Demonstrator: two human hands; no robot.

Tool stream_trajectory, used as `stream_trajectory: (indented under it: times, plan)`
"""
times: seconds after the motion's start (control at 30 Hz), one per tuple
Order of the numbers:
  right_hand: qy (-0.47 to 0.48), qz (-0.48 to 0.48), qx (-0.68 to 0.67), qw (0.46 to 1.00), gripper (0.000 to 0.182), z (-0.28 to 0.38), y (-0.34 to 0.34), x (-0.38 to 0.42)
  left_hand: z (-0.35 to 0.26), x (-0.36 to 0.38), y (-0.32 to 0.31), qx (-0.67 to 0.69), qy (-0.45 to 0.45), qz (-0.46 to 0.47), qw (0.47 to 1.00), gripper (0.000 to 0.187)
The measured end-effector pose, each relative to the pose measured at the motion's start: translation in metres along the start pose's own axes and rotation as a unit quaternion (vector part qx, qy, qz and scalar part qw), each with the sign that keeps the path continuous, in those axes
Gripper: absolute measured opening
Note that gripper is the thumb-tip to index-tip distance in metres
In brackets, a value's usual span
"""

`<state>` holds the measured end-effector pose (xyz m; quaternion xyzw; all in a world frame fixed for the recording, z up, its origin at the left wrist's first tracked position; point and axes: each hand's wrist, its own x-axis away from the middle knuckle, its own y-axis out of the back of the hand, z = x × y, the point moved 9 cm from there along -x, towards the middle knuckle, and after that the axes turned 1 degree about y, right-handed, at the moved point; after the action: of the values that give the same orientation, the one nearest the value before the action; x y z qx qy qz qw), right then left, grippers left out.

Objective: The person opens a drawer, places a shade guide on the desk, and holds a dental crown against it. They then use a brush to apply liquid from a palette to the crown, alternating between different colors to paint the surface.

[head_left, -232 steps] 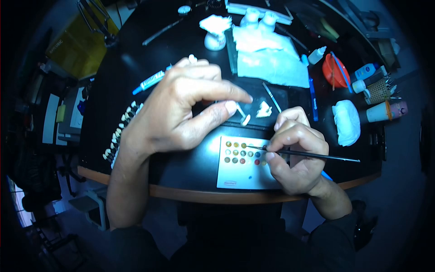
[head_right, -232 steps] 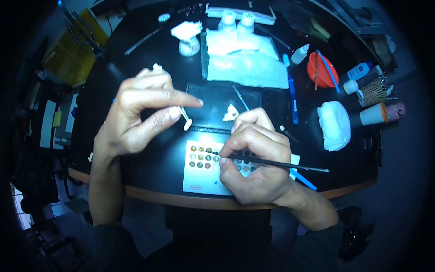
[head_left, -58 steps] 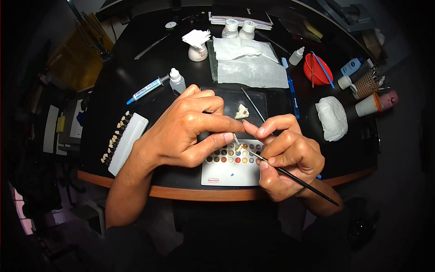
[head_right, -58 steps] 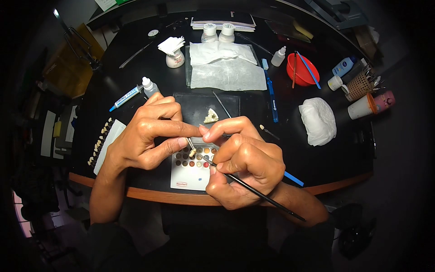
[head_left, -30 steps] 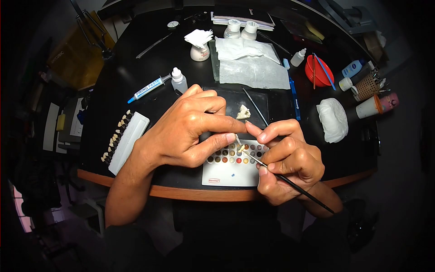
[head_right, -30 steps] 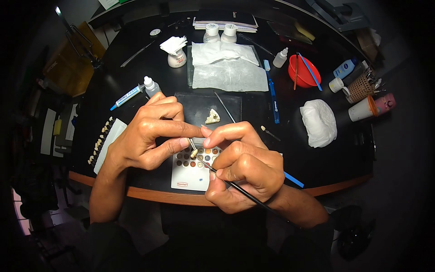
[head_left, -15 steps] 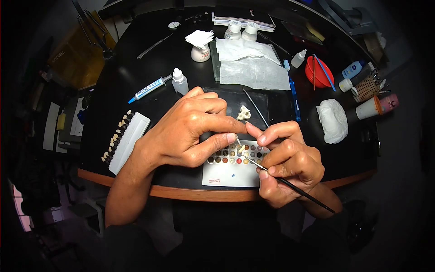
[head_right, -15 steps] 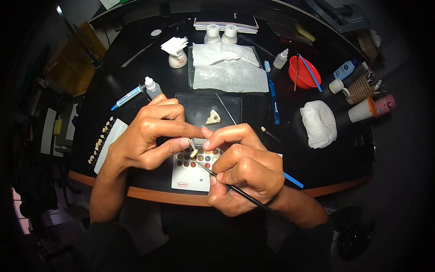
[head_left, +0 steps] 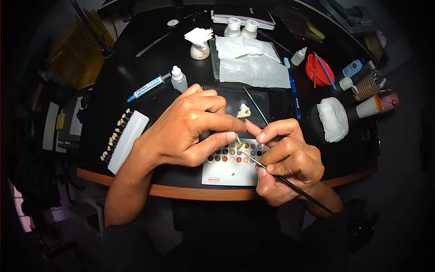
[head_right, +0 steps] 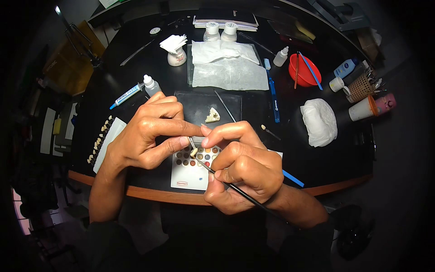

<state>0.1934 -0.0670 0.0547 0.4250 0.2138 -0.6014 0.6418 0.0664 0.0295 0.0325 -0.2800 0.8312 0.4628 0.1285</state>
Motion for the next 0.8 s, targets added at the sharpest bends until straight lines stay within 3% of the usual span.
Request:
stream_trajectory:
  times: [0.1, 0.2, 0.4, 0.5, 0.6, 0.8]
  plan:
    - [-0.002, -0.007, -0.001, 1.0, 0.021, -0.0003, 0.0006, 0.0011, 0.0002, 0.0002, 0.0007, -0.004, -0.002, 0.001, 1.0, 0.032]
    - [-0.001, -0.012, -0.005, 1.0, 0.021, -0.0005, 0.0012, 0.0019, -0.0005, 0.0, 0.0016, -0.005, 0.013, 0.014, 1.0, 0.019]
    - [0.004, -0.006, 0.0, 1.0, 0.021, -0.0005, 0.0006, 0.0012, 0.0001, 0.0002, 0.0012, -0.002, 0.013, 0.015, 1.0, 0.019]
    - [0.001, -0.008, 0.002, 1.0, 0.021, -0.0011, 0.0012, 0.0023, 0.0001, 0.0006, 0.0008, 0.002, -0.006, -0.01, 1.0, 0.03]
    - [0.002, -0.011, -0.002, 1.0, 0.021, -0.0014, 0.0015, 0.0024, -0.0017, -0.0004, 0.0014, -0.004, 0.011, 0.016, 1.0, 0.019]
    - [0.002, -0.01, 0.0, 1.0, 0.022, -0.0004, 0.0014, 0.0021, -0.0026, -0.0006, 0.0024, -0.006, 0.009, 0.008, 1.0, 0.019]
